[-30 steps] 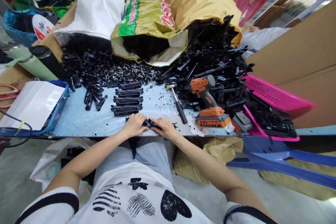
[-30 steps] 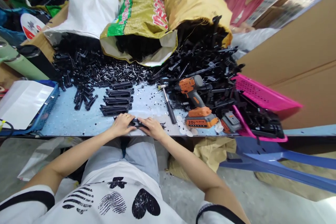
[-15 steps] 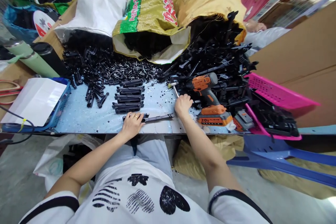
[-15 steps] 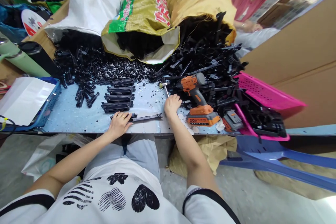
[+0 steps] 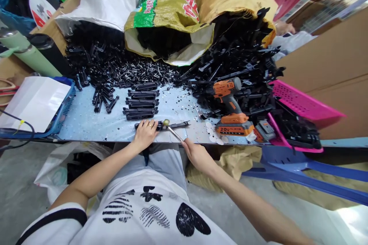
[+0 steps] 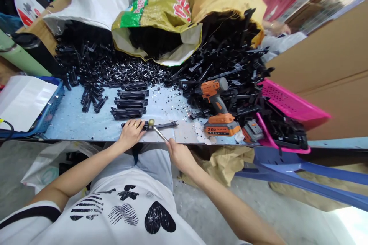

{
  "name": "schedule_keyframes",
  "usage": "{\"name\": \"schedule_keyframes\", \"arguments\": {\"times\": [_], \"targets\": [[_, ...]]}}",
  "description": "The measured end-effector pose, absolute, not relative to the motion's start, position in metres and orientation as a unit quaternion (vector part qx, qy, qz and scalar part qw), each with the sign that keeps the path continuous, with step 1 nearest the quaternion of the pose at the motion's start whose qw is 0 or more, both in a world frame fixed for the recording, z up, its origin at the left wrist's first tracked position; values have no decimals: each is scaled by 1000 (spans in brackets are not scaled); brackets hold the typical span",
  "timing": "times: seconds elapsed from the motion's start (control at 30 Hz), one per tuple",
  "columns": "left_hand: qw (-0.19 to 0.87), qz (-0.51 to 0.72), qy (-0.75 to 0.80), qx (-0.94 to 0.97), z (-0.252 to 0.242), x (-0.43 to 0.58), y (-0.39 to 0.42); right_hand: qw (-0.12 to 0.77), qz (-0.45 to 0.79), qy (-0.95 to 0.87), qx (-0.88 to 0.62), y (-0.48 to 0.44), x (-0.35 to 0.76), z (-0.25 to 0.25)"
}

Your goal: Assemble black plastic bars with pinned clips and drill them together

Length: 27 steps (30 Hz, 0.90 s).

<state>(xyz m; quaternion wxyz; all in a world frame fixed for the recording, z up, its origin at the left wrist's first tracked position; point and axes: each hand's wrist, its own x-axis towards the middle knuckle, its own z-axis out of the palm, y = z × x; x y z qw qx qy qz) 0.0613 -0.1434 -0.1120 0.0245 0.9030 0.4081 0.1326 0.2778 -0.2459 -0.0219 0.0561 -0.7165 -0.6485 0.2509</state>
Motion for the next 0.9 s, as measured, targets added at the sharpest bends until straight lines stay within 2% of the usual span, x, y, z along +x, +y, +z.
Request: {"name": "schedule_keyframes", "arguments": {"times": [0.03,0.17,0.3,0.43,0.67,0.77,0.83,0.9], "targets": [[26,133,407,903,-112,61,-144,53,241,-649,-720,-248,276,-22],[33,133,406,904,-112,61,-144,139,184,-641,-732,-243,272,-22],[41,136,405,903,-113,60,-144,67,201,-674,-708,-238,269,-22],[38,138,404,904,-114,60,-143,124,161,-654,-729,-239,269,-25],[28,127,382,915,-110,54,-140,14,191,-656,-731,-215,290,-48],[1,97,354,930,-107,49,-137,23,77,-648,-758,-183,311,-54],[-17,65,345,936,-105,48,-133,43,-11,-716,-696,-161,317,-64],[-25,42,349,936,-105,50,-128,33,-27,-807,-589,-142,312,-79]]}}
